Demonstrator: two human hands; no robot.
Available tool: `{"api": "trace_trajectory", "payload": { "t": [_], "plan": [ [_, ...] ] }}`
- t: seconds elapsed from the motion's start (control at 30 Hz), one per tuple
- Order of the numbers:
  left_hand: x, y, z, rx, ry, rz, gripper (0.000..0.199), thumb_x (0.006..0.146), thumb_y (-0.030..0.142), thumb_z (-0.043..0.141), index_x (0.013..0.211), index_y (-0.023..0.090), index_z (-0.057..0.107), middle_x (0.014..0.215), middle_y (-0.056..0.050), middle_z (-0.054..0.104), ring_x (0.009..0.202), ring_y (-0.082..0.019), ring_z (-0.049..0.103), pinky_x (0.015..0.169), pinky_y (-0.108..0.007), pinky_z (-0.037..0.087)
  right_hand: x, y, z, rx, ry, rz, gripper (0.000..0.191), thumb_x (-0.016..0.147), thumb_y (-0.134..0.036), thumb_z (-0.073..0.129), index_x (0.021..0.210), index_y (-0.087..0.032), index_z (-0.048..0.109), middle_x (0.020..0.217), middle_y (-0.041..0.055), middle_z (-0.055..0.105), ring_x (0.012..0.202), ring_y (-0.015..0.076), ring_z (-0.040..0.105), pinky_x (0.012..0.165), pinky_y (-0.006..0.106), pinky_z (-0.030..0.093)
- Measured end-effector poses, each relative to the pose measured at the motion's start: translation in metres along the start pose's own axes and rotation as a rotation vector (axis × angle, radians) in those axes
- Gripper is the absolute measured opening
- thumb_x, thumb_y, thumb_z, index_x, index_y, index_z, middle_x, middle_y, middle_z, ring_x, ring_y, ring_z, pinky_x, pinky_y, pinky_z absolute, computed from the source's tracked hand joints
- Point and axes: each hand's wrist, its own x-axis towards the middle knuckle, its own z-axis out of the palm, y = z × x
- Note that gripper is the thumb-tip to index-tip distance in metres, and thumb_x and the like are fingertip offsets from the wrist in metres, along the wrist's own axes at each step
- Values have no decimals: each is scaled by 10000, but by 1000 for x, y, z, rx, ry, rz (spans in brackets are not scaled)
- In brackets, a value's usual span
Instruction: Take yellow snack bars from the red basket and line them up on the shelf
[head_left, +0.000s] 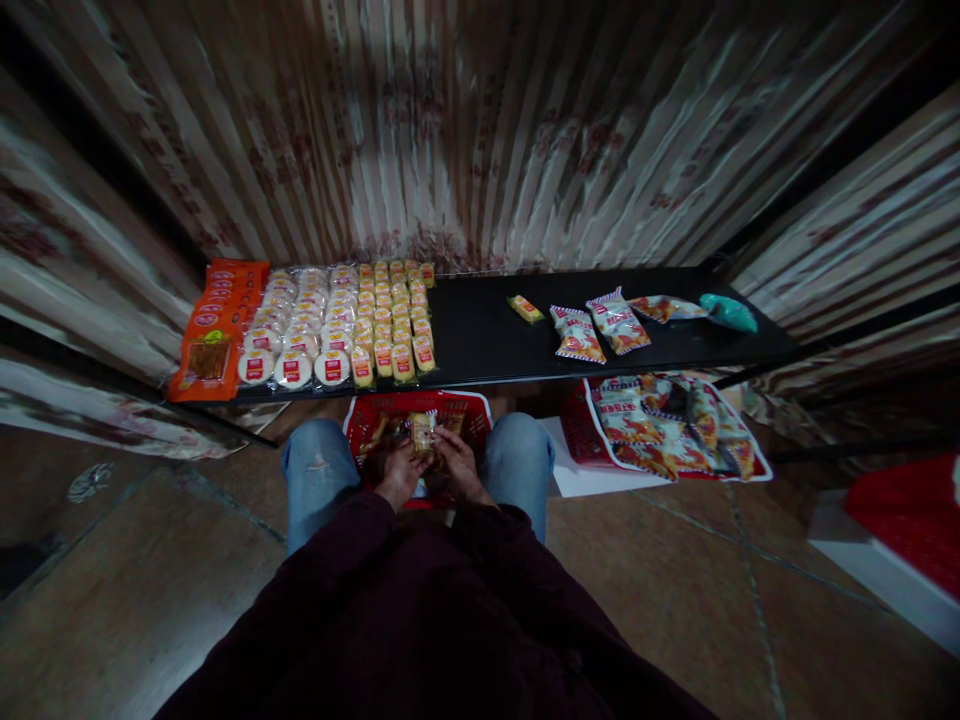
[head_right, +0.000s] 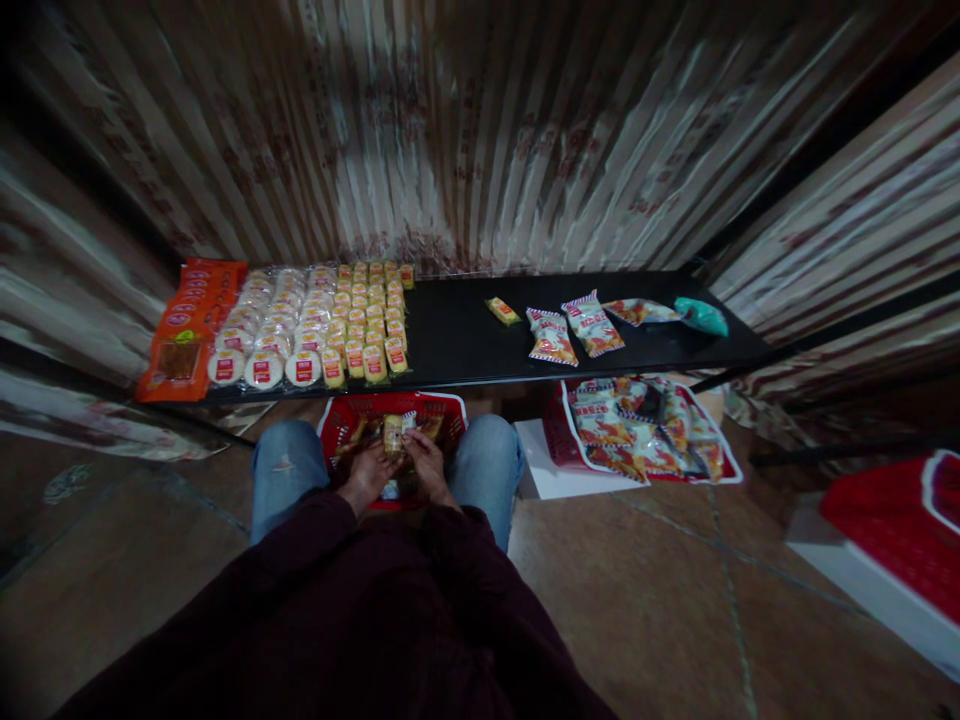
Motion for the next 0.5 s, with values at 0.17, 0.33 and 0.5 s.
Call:
{"api": "trace_trajectory", "payload": {
  "t": [0.17, 0.33, 0.5],
  "plan": [
    [0, 3, -3, -61, 7, -88, 205, 852, 91, 438, 963, 130, 607, 705, -52, 627, 600, -131, 607, 571, -240, 487, -2, -2, 1, -11, -50, 0, 398, 513, -426, 814, 842, -213, 740, 860, 29, 749, 815, 207, 666, 780, 332, 528],
    [4, 1, -6, -116, 13, -117, 230, 815, 58, 443, 949, 119, 620, 693, -54, 616, 573, -131, 586, 526, -228, 458, -3, 0, 1, -23, -62, 6, 424, 528, -464, 796, 865, -215, 734, 879, 33, 747, 795, 204, 662, 741, 331, 535],
    [6, 0, -8, -182, -43, -132, 271, 808, 37, 422, 980, 122, 612, 715, -61, 608, 548, -118, 559, 464, -201, 434, -3, 2, 2, -41, -82, -3, 409, 538, -465, 796, 859, -217, 741, 883, 32, 746, 828, 210, 663, 765, 336, 538]
  ]
}}
